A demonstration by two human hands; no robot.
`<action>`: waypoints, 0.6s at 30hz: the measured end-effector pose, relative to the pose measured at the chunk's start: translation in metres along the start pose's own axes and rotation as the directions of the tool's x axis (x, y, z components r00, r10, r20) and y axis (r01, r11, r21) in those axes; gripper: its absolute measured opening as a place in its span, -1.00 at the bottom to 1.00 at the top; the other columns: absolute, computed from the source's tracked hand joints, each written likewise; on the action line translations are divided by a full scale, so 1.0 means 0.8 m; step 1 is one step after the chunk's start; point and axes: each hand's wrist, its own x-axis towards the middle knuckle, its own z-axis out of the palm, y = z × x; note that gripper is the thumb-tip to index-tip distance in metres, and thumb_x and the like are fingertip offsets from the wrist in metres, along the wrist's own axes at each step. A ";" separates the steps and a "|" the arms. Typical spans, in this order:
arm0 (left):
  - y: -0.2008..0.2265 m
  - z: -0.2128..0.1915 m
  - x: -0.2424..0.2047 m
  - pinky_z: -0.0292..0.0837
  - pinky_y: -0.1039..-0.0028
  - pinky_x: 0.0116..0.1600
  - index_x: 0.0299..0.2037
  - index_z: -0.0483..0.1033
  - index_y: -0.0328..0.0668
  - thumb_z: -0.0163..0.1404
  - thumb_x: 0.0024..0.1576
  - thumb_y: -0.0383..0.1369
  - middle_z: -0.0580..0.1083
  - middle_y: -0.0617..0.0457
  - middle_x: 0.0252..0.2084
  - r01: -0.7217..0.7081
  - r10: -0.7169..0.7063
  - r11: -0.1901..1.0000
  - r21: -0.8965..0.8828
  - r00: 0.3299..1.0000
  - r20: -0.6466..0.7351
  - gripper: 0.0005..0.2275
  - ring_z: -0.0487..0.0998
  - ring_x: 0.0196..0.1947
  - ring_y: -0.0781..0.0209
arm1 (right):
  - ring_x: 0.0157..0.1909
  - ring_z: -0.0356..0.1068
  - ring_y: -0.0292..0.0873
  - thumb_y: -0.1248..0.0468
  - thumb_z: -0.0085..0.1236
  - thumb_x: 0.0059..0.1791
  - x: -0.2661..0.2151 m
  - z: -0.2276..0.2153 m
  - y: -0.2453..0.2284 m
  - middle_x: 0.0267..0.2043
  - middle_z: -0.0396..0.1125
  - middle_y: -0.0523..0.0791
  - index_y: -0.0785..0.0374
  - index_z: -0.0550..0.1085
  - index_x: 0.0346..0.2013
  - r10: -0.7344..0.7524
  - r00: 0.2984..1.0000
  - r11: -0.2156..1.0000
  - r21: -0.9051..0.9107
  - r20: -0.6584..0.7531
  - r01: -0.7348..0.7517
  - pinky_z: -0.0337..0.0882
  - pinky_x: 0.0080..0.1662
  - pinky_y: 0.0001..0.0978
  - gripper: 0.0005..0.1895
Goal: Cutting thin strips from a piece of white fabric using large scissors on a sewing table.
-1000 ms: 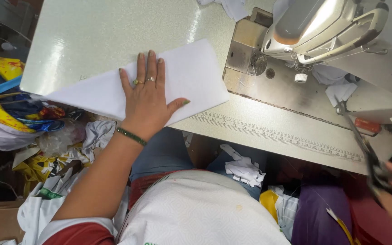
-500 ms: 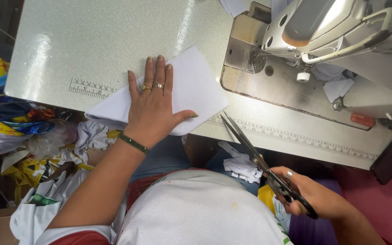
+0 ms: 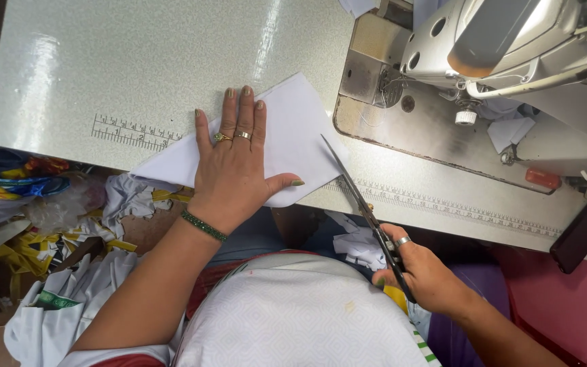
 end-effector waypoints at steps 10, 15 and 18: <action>0.002 0.006 -0.003 -0.38 -0.24 0.32 0.36 -0.16 -0.35 -0.06 -0.13 0.33 -0.20 -0.21 0.42 0.001 -0.001 0.999 -0.048 1.000 0.012 0.04 -0.30 0.41 -0.11 | -0.34 0.32 -0.31 -0.20 -0.01 -0.27 -0.003 -0.036 -0.054 -0.37 0.38 -0.26 -0.07 0.12 0.23 0.034 0.990 0.999 -0.034 0.134 -0.029 0.31 -0.23 -0.46 -0.18; 0.002 0.009 -0.003 -0.42 -0.20 0.33 0.37 -0.18 -0.30 -0.14 -0.12 0.35 -0.20 -0.19 0.42 0.009 -0.008 1.000 -0.019 0.999 0.038 0.02 -0.30 0.42 -0.07 | -0.45 0.02 -0.24 -0.08 -0.04 -0.14 0.006 -0.033 -0.069 -0.53 0.03 -0.21 0.01 0.01 0.27 0.029 0.990 1.000 0.007 0.134 -0.031 0.11 -0.34 -0.38 -0.25; 0.001 0.009 -0.004 -0.40 -0.21 0.33 0.36 -0.16 -0.31 -0.12 -0.12 0.34 -0.19 -0.20 0.42 0.001 0.000 0.999 -0.039 1.000 0.023 0.02 -0.28 0.42 -0.08 | -0.53 0.04 -0.28 -0.19 -0.06 -0.20 0.018 -0.018 -0.037 -0.60 0.07 -0.21 0.02 0.10 0.19 -0.078 0.996 0.995 0.066 0.045 0.075 0.12 -0.41 -0.41 -0.25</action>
